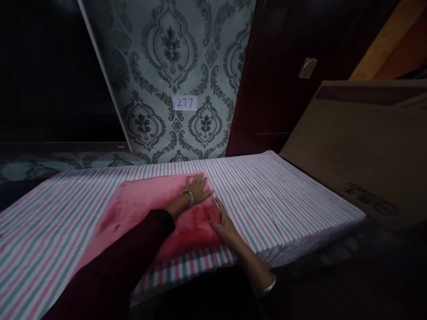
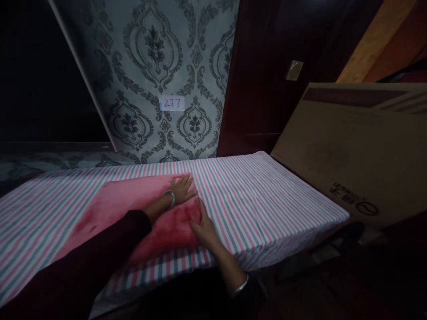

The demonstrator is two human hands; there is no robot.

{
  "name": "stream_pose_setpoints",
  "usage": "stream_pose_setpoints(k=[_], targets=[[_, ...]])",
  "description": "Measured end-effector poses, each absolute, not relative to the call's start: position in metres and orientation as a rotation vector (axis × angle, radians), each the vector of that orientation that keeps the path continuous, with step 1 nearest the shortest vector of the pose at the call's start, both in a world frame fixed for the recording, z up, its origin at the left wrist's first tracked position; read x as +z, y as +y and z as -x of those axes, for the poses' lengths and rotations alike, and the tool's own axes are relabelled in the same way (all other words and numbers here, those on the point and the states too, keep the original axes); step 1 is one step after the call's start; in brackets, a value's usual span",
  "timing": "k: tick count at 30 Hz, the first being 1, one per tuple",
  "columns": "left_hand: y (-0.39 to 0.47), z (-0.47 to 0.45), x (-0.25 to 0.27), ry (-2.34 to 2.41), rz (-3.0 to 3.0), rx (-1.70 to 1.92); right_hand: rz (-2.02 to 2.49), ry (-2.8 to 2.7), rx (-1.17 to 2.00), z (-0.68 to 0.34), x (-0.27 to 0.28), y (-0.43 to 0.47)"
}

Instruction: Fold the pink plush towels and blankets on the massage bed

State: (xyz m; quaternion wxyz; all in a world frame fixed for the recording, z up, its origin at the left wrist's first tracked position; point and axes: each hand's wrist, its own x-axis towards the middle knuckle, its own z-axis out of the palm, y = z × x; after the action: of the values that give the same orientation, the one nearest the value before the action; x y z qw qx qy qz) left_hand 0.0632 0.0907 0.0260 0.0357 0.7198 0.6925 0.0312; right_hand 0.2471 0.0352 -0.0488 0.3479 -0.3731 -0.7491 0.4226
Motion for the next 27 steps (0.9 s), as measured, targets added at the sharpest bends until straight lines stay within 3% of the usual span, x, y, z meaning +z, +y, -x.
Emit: stream_pose_setpoints(k=[11, 18, 20, 24, 27], targets=[[0.093, -0.06, 0.003, 2.15, -2.223, 0.208, 0.941, -1.852, 1.209, -0.25, -0.061, 0.037], [0.088, -0.054, 0.033, 2.052, -2.103, 0.186, 1.014, -1.883, 1.333, -0.264, -0.041, 0.046], [0.075, -0.044, 0.05, 2.013, -2.129, 0.171, 1.073, -2.011, 1.197, -0.273, -0.021, 0.046], [0.041, -0.003, 0.078, 1.959, -2.176, 0.106, 0.887, -2.344, 0.606, -0.255, 0.029, 0.039], [0.023, 0.032, 0.079, 2.113, -2.116, 0.046, 0.806, -2.612, 0.404, -0.207, 0.053, 0.038]])
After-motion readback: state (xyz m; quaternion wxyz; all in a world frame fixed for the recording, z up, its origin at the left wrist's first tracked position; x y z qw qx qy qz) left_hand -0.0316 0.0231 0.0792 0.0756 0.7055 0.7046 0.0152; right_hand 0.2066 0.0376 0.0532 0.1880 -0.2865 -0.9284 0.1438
